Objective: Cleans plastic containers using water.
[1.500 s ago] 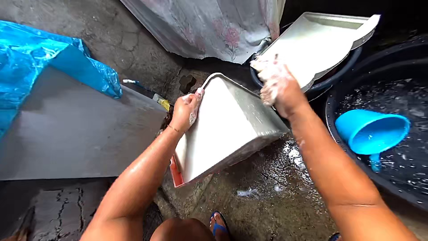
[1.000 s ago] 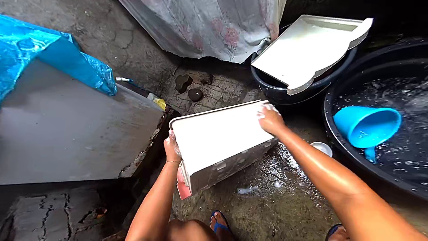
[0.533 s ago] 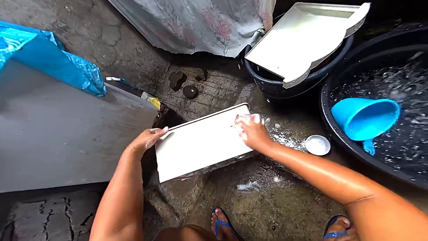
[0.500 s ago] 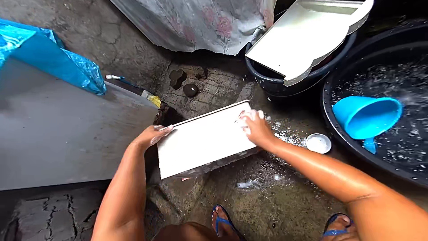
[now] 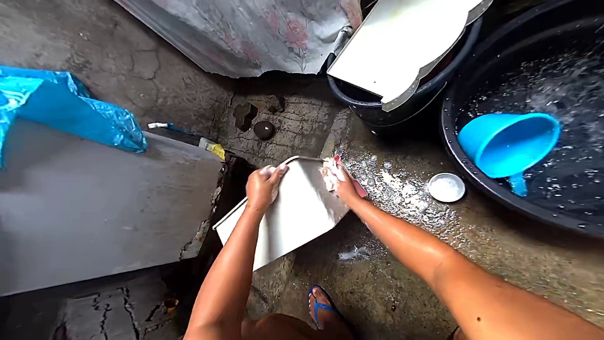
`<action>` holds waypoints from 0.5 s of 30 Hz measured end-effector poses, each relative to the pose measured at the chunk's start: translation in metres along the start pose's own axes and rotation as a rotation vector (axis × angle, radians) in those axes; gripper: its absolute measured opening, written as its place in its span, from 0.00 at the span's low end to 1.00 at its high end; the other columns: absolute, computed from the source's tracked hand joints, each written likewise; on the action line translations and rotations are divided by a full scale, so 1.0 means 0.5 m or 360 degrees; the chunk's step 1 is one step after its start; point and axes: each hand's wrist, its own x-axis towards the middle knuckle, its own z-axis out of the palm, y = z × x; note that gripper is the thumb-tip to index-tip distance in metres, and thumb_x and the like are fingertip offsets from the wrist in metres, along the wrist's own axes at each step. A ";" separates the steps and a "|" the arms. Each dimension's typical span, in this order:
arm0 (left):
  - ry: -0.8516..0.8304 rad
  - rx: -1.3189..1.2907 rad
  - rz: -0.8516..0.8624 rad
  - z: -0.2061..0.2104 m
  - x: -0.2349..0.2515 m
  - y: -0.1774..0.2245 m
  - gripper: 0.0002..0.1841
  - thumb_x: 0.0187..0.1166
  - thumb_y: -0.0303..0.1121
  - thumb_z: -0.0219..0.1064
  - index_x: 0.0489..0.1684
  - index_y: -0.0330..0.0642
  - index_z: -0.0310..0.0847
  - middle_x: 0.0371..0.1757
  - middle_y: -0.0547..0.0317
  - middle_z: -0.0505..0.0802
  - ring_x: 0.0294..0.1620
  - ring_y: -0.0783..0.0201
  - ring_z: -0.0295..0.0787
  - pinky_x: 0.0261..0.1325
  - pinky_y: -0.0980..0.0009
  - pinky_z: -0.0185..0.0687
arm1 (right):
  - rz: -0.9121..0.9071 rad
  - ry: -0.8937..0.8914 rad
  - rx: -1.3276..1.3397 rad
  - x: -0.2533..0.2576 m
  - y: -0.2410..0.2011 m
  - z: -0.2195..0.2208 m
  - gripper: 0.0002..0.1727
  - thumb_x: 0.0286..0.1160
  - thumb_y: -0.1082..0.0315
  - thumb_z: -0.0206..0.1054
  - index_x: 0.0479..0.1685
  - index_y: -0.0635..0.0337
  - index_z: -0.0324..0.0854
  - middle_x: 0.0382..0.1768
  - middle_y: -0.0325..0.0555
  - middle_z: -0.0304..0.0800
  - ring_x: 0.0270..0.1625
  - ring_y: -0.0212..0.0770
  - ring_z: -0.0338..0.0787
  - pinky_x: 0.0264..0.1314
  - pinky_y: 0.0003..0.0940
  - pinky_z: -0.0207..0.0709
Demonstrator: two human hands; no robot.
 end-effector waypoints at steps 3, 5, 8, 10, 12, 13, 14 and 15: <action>0.0412 -0.0345 0.0140 -0.019 -0.057 -0.042 0.22 0.83 0.44 0.64 0.16 0.43 0.73 0.15 0.71 0.72 0.16 0.76 0.66 0.26 0.72 0.68 | 0.0186 -0.0133 -0.0257 0.013 0.025 -0.045 0.32 0.91 0.62 0.57 0.89 0.69 0.59 0.82 0.71 0.70 0.84 0.63 0.72 0.86 0.58 0.64; 0.0657 -0.0391 0.0264 -0.004 -0.068 -0.054 0.24 0.79 0.48 0.66 0.12 0.47 0.67 0.15 0.76 0.70 0.17 0.80 0.65 0.27 0.76 0.66 | 0.0159 -0.0147 -0.0158 -0.006 -0.008 -0.027 0.32 0.89 0.63 0.60 0.88 0.69 0.60 0.79 0.71 0.73 0.80 0.62 0.76 0.83 0.58 0.69; 0.0822 -0.0133 0.0358 0.033 -0.067 -0.042 0.30 0.78 0.57 0.66 0.11 0.42 0.69 0.15 0.66 0.74 0.18 0.69 0.70 0.28 0.64 0.68 | -0.0208 -0.0168 -0.0119 -0.068 -0.100 0.009 0.34 0.75 0.72 0.71 0.81 0.74 0.66 0.72 0.70 0.79 0.73 0.59 0.83 0.77 0.54 0.76; 0.0808 0.0073 0.0416 0.071 -0.085 -0.024 0.32 0.79 0.57 0.65 0.13 0.35 0.74 0.16 0.52 0.80 0.20 0.54 0.78 0.29 0.51 0.71 | -0.0347 -0.0145 -0.0291 -0.082 -0.142 -0.011 0.29 0.69 0.76 0.73 0.72 0.76 0.74 0.67 0.71 0.81 0.70 0.62 0.84 0.75 0.57 0.76; 0.0739 0.0189 0.0548 0.126 -0.114 -0.009 0.31 0.79 0.54 0.66 0.17 0.31 0.81 0.20 0.42 0.88 0.24 0.44 0.88 0.33 0.43 0.79 | -0.0345 -0.0174 -0.0544 -0.061 -0.129 -0.083 0.22 0.68 0.73 0.76 0.61 0.74 0.82 0.55 0.69 0.90 0.60 0.61 0.90 0.67 0.60 0.80; 0.0694 0.0208 0.0638 0.161 -0.130 -0.004 0.31 0.78 0.55 0.66 0.17 0.32 0.83 0.21 0.43 0.89 0.25 0.44 0.89 0.34 0.44 0.81 | -0.0280 -0.0190 -0.0703 -0.050 -0.110 -0.135 0.20 0.68 0.69 0.77 0.57 0.72 0.85 0.50 0.67 0.91 0.57 0.61 0.91 0.64 0.63 0.81; 0.0636 0.0208 0.0719 0.198 -0.150 0.003 0.31 0.77 0.57 0.67 0.17 0.34 0.84 0.21 0.45 0.90 0.26 0.45 0.91 0.35 0.46 0.83 | -0.0183 -0.0169 -0.0896 -0.043 -0.088 -0.193 0.20 0.69 0.65 0.78 0.54 0.71 0.87 0.48 0.66 0.92 0.55 0.63 0.92 0.62 0.67 0.81; 0.0570 0.0199 0.0791 0.231 -0.171 0.013 0.30 0.77 0.57 0.67 0.18 0.35 0.86 0.22 0.46 0.91 0.27 0.46 0.92 0.36 0.47 0.85 | -0.0012 -0.0163 -0.1104 -0.040 -0.074 -0.253 0.22 0.72 0.62 0.76 0.57 0.69 0.86 0.51 0.67 0.92 0.58 0.65 0.91 0.64 0.70 0.79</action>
